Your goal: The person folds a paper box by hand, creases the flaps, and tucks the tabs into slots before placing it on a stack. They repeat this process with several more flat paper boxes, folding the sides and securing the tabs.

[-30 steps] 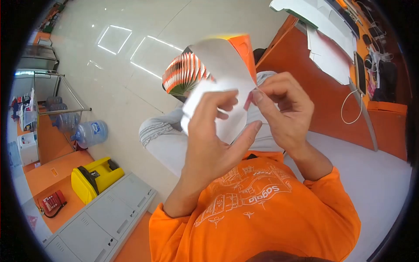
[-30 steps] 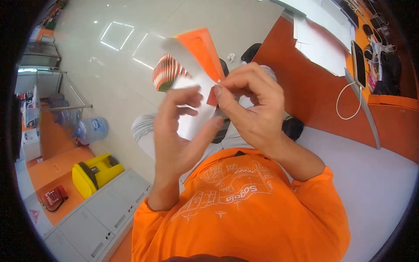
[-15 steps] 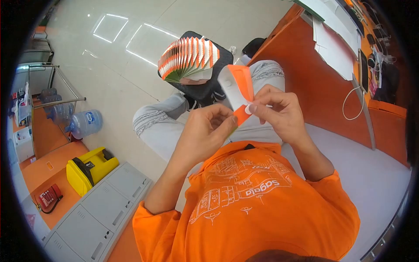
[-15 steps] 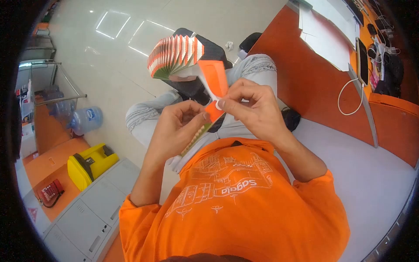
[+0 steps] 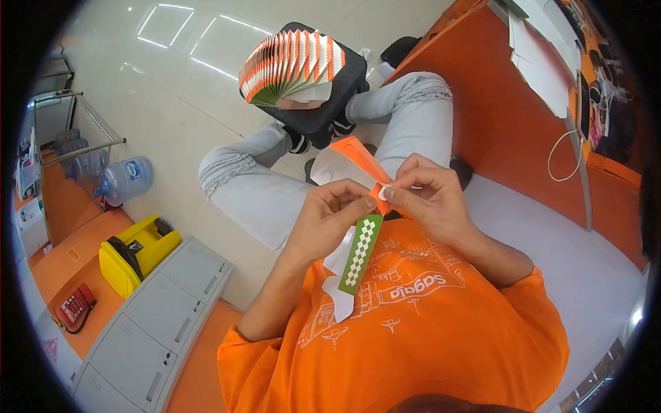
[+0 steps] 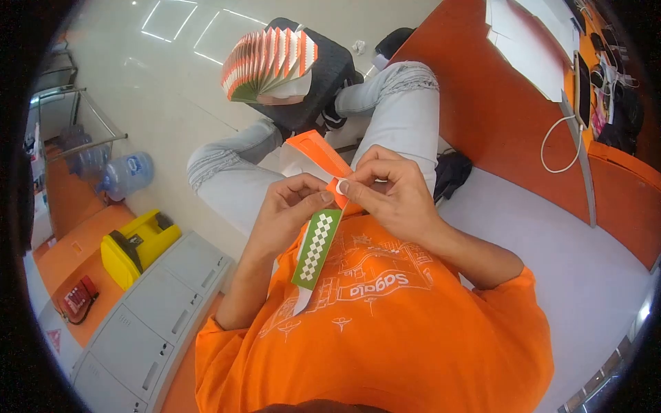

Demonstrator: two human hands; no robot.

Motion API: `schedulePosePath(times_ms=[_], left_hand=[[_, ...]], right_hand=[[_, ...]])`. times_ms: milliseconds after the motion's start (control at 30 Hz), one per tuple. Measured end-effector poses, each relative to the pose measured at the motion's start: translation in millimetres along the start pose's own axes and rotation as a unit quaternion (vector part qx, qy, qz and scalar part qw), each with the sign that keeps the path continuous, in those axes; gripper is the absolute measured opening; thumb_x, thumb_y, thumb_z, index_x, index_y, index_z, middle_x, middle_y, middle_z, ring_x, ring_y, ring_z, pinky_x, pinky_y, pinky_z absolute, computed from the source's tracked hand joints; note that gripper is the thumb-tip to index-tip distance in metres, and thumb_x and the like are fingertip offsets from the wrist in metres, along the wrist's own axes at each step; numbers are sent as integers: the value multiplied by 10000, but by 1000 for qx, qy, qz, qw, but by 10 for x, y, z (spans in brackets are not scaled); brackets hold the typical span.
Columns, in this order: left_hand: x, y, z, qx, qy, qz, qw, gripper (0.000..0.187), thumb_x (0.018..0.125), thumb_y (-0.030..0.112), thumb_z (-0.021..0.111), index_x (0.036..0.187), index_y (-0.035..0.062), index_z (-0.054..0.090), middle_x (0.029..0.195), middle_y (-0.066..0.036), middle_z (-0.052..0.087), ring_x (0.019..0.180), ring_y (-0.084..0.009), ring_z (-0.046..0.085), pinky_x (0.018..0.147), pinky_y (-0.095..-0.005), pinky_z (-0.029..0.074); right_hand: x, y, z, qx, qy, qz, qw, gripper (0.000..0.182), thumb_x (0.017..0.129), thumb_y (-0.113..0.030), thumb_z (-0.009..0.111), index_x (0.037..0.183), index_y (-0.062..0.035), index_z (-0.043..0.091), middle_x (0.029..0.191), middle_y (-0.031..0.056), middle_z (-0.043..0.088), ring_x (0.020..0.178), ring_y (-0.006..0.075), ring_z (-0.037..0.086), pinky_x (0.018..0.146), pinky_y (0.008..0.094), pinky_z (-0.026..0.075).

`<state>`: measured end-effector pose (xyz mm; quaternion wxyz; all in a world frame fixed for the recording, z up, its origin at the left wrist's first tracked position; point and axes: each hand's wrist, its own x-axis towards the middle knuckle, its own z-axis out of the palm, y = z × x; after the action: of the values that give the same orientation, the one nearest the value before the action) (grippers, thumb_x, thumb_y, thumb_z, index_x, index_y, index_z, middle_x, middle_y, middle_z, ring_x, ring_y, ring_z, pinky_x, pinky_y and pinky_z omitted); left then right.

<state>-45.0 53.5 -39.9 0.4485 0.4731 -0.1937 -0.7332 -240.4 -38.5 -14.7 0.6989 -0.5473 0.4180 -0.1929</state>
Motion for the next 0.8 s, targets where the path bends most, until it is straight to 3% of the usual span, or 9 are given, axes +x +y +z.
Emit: schedulePosePath(times_ms=[233,400,533,600,700,800], left_hand=[[-14,-115,47,-13,20,28,999,140,992,96,680,1054,-30,680,951,-48,720,848,-81,655,780,-233,517],[-38,-157,72,-30,31,26,999,131,990,84,672,1059,-27,668,961,-45,711,853,-79,646,783,-231,514],[-85,-105,56,-27,42,23,998,109,986,62,658,1045,-29,654,958,-45,704,862,-78,638,775,-233,507],[-99,-54,44,-29,38,41,998,102,985,54,657,1045,-28,650,965,-46,701,867,-76,634,772,-233,504],[-143,-62,56,-40,33,70,996,94,981,37,654,1048,-28,644,983,-48,698,878,-72,627,768,-234,500],[-158,-77,36,-58,24,76,995,101,974,25,659,1057,-32,645,1003,-52,693,898,-74,628,779,-240,507]], right_hand=[[-37,37,108,-45,43,-49,997,111,936,-49,718,927,62,729,936,55,588,797,86,596,691,212,516],[47,144,78,-132,44,-140,980,39,882,-2,740,892,27,716,910,55,579,755,86,591,650,219,496],[36,127,80,-100,78,-133,983,62,839,9,761,877,8,713,948,69,566,790,104,596,669,230,499],[29,126,-19,-214,29,-252,943,91,811,12,769,890,-8,728,1009,80,549,838,123,599,706,249,514],[31,107,29,-200,-10,-288,936,138,793,9,778,926,-4,742,1060,88,535,885,138,603,733,263,525],[94,92,38,-149,-14,-253,956,157,798,21,769,952,6,745,1067,88,550,869,136,612,738,255,528]])
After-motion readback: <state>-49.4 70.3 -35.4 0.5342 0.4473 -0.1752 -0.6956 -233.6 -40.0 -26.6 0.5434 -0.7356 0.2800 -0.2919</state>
